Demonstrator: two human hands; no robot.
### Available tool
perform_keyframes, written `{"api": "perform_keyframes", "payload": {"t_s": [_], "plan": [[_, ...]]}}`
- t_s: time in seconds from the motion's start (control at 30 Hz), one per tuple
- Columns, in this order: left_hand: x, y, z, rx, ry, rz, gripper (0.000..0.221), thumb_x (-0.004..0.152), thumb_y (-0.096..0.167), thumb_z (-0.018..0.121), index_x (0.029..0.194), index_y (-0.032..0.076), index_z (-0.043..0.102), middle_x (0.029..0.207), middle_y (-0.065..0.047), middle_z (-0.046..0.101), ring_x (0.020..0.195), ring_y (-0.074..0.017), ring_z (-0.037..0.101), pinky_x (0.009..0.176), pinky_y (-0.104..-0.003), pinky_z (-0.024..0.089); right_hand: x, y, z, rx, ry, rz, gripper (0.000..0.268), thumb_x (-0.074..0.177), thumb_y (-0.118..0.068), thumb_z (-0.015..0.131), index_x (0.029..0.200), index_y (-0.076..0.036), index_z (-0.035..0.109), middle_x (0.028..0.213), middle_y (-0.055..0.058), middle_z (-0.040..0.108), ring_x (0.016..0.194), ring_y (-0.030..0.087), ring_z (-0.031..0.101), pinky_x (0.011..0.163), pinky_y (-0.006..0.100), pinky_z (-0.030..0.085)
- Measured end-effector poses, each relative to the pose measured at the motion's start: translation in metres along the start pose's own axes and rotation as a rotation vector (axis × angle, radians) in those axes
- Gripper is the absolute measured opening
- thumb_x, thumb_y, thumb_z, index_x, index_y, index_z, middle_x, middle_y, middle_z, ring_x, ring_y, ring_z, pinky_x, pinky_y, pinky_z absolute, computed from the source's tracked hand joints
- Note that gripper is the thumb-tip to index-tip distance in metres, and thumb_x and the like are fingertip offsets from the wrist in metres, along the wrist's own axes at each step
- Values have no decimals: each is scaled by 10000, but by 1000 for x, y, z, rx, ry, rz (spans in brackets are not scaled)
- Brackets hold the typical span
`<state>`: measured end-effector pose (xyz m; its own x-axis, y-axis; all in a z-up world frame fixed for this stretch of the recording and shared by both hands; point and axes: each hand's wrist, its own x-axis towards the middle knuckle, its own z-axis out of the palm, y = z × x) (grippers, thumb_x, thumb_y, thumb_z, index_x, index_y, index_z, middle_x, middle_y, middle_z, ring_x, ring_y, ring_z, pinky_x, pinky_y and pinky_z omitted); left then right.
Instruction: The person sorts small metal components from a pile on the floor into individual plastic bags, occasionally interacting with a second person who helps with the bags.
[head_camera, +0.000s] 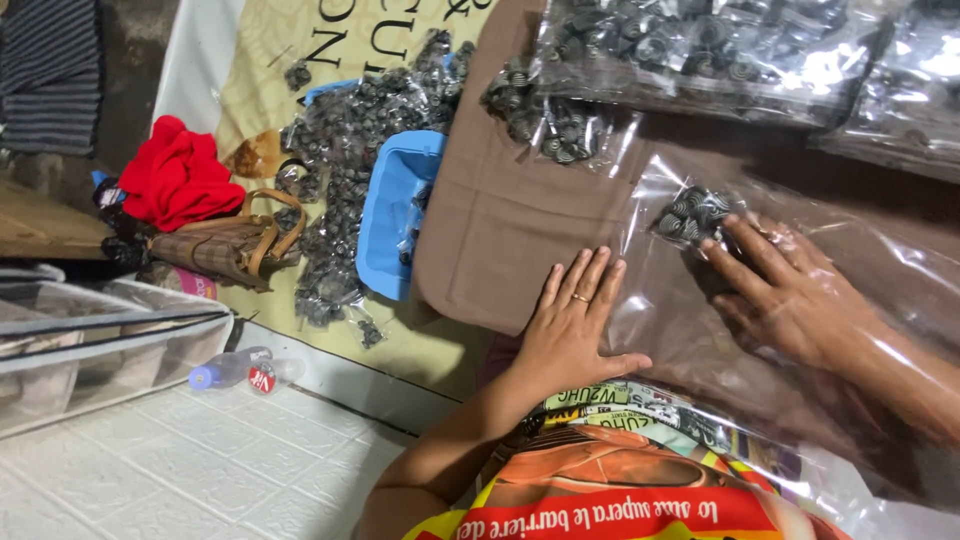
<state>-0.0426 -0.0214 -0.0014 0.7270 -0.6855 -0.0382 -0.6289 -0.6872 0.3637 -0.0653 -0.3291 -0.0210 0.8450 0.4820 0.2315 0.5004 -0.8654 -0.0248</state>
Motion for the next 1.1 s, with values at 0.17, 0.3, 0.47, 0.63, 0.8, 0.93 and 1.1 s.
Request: {"api": "perform_keyframes", "payload": {"t_s": [0.17, 0.3, 0.47, 0.63, 0.8, 0.93, 1.1], "plan": [[0, -3, 1, -44, 30, 9, 1150, 832, 826, 382, 1649, 96, 33, 1739, -142, 100, 1624, -307, 109, 1311, -527, 93, 12, -8, -6, 130, -8, 41, 620, 909, -307, 602, 1456, -24, 531, 1529, 226, 554, 1225, 395, 658, 924, 494, 602], [0, 0, -3, -33, 18, 9, 1151, 835, 821, 388, 1647, 87, 31, 1740, -134, 79, 1626, -294, 80, 1318, -510, 59, 29, 1, 11, -35, -441, 154, 795, 952, -659, 270, 1634, -251, 255, 1736, 12, 248, 1469, 275, 409, 1073, 470, 456], [0, -1, -3, -24, 14, 20, 1147, 844, 828, 340, 1645, 80, 1, 1740, -146, 54, 1624, -304, 64, 1314, -514, 56, 29, 2, 6, -117, -204, 65, 676, 972, -536, 380, 1561, -204, 398, 1646, 45, 425, 1408, 256, 523, 998, 386, 542], [-1, -3, 3, -41, -2, 35, 1064, 844, 848, 296, 1658, 210, 43, 1748, -133, 88, 1623, -360, 89, 1292, -583, 86, 29, 9, 23, 48, -209, -59, 728, 1048, -561, 217, 1634, -129, 223, 1708, 108, 210, 1624, 280, 103, 1319, 408, 77], [-1, -4, 2, -42, 37, 51, 990, 863, 801, 400, 1646, 229, 202, 1742, -123, 173, 1621, -377, 162, 1281, -618, 158, 52, 14, 26, 260, -43, -80, 681, 1030, -420, 398, 1589, -33, 362, 1678, 204, 331, 1607, 386, 204, 1328, 505, 149], [-2, -3, -1, -36, 52, 46, 1004, 851, 793, 429, 1640, 209, 221, 1733, -151, 187, 1614, -372, 184, 1283, -602, 163, 60, 4, 3, 264, -30, -120, 651, 1024, -365, 420, 1541, 29, 402, 1639, 262, 374, 1578, 435, 271, 1305, 527, 222], [-3, 1, 1, -7, 19, 85, 975, 851, 780, 458, 1635, 237, 252, 1731, -151, 200, 1608, -388, 178, 1248, -655, 157, 57, 15, 27, 176, 7, -87, 704, 976, -431, 512, 1576, -77, 411, 1612, 236, 451, 1498, 421, 426, 1215, 531, 353]]}}
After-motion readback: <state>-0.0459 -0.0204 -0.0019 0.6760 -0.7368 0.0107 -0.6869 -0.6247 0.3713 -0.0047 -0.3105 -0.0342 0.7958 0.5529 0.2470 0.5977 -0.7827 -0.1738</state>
